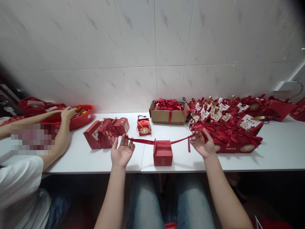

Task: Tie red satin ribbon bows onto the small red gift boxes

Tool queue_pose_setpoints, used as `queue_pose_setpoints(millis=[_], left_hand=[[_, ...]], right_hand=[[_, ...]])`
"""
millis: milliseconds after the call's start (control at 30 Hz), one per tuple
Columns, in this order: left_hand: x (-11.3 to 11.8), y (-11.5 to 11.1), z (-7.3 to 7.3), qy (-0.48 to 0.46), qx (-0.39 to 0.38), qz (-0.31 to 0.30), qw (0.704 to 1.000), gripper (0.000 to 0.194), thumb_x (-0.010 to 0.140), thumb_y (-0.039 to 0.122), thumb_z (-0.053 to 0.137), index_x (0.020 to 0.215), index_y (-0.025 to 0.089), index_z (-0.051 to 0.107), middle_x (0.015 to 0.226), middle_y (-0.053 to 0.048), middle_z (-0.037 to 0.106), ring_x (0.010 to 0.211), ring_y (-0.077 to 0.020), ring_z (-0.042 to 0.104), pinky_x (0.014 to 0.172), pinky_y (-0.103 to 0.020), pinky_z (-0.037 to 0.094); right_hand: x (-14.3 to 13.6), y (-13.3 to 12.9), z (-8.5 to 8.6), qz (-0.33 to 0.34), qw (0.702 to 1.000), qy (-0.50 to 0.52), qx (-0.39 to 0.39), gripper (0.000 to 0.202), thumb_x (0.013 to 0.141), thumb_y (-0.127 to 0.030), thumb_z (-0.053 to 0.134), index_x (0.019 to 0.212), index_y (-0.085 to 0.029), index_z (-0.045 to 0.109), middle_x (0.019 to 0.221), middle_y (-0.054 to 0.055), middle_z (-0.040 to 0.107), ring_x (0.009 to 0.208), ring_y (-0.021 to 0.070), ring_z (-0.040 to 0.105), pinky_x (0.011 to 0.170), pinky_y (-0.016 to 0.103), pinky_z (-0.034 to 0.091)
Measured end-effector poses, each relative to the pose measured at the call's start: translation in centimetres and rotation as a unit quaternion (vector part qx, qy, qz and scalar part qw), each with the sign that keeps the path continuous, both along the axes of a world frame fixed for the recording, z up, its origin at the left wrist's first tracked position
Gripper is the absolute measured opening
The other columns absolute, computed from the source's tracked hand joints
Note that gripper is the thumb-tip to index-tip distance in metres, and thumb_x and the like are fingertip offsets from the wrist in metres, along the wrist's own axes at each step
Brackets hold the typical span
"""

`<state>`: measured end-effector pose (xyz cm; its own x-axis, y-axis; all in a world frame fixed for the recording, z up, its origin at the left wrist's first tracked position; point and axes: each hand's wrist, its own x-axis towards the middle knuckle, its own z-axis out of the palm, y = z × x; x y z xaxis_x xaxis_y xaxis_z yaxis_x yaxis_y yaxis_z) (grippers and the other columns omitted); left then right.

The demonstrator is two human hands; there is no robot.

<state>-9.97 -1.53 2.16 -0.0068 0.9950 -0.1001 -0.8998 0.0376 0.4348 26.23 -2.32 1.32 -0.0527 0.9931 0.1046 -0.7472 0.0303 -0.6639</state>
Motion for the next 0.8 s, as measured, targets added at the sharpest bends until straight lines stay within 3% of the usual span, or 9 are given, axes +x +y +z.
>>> queue_pose_setpoints(millis=[67, 167, 300, 367, 467, 533, 667, 800], left_hand=[[0.4, -0.3, 0.5, 0.066, 0.019, 0.037, 0.997, 0.025, 0.083, 0.029, 0.050, 0.094, 0.018, 0.070, 0.091, -0.005, 0.073, 0.082, -0.0171, 0.066, 0.067, -0.028, 0.049], [1.4, -0.4, 1.1, 0.183, 0.046, 0.146, 0.971, 0.022, 0.073, 0.021, 0.064, 0.094, 0.020, 0.070, 0.091, -0.003, 0.072, 0.083, -0.0127, 0.065, 0.066, -0.020, 0.047], [3.5, 0.3, 2.0, 0.286, 0.077, 0.277, 0.914, 0.024, 0.061, 0.020, 0.077, 0.084, 0.018, 0.071, 0.082, -0.002, 0.070, 0.074, -0.0098, 0.063, 0.068, -0.020, 0.046], [4.6, 0.6, 2.9, 0.293, 0.098, 0.304, 0.901, 0.024, 0.058, 0.020, 0.079, 0.080, 0.017, 0.070, 0.079, -0.001, 0.069, 0.072, -0.0093, 0.062, 0.070, -0.021, 0.046], [5.8, 0.9, 4.4, 0.284, 0.142, 0.290, 0.903, 0.039, 0.057, 0.017, 0.080, 0.094, 0.021, 0.067, 0.077, 0.002, 0.068, 0.075, -0.0090, 0.063, 0.076, -0.023, 0.047], [6.4, 1.0, 5.4, 0.279, 0.166, 0.253, 0.911, 0.050, 0.057, 0.015, 0.079, 0.104, 0.024, 0.063, 0.078, 0.002, 0.068, 0.077, -0.0096, 0.063, 0.080, -0.025, 0.047], [7.6, 1.6, 6.7, 0.270, 0.169, 0.149, 0.936, 0.026, 0.058, 0.019, 0.077, 0.082, 0.018, 0.068, 0.077, -0.001, 0.068, 0.074, -0.0122, 0.063, 0.075, -0.026, 0.048], [9.2, 2.0, 7.2, 0.268, 0.170, 0.078, 0.945, 0.021, 0.058, 0.021, 0.077, 0.076, 0.017, 0.067, 0.074, 0.000, 0.067, 0.068, -0.0119, 0.062, 0.069, -0.026, 0.047]], right_hand=[[-0.1, -0.1, 0.6, -0.038, 0.998, -0.031, 0.039, 0.035, 0.078, -0.051, 0.051, 0.073, -0.025, 0.072, 0.085, 0.003, 0.072, 0.071, 0.0152, 0.062, 0.064, 0.030, 0.050], [-0.5, -0.2, 1.1, -0.111, 0.984, -0.083, 0.112, 0.034, 0.077, -0.047, 0.051, 0.080, -0.023, 0.074, 0.093, 0.006, 0.072, 0.089, 0.0191, 0.063, 0.068, 0.030, 0.049], [-1.6, 0.1, 1.4, -0.235, 0.943, -0.176, 0.155, 0.015, 0.072, -0.028, 0.065, 0.085, -0.023, 0.072, 0.087, 0.003, 0.072, 0.086, 0.0157, 0.064, 0.074, 0.028, 0.047], [-2.3, 0.2, 1.8, -0.277, 0.926, -0.200, 0.161, 0.023, 0.072, -0.024, 0.069, 0.094, -0.024, 0.068, 0.080, 0.000, 0.071, 0.080, 0.0140, 0.065, 0.079, 0.029, 0.047], [-3.0, 0.5, 3.0, -0.273, 0.927, -0.204, 0.155, 0.056, 0.070, -0.025, 0.072, 0.122, -0.029, 0.051, 0.075, -0.004, 0.070, 0.078, 0.0136, 0.067, 0.085, 0.033, 0.048], [-3.5, 0.6, 3.9, -0.234, 0.942, -0.197, 0.138, 0.064, 0.067, -0.026, 0.075, 0.125, -0.029, 0.048, 0.076, -0.004, 0.070, 0.080, 0.0139, 0.067, 0.087, 0.033, 0.048], [-4.4, 1.1, 6.0, -0.114, 0.970, -0.193, 0.093, 0.030, 0.064, -0.032, 0.077, 0.089, -0.020, 0.067, 0.078, 0.001, 0.071, 0.076, 0.0148, 0.067, 0.078, 0.031, 0.052], [-6.3, 1.8, 7.7, -0.082, 0.964, -0.237, 0.086, 0.024, 0.065, -0.037, 0.075, 0.076, -0.017, 0.067, 0.067, 0.001, 0.068, 0.059, 0.0113, 0.061, 0.060, 0.026, 0.050]])
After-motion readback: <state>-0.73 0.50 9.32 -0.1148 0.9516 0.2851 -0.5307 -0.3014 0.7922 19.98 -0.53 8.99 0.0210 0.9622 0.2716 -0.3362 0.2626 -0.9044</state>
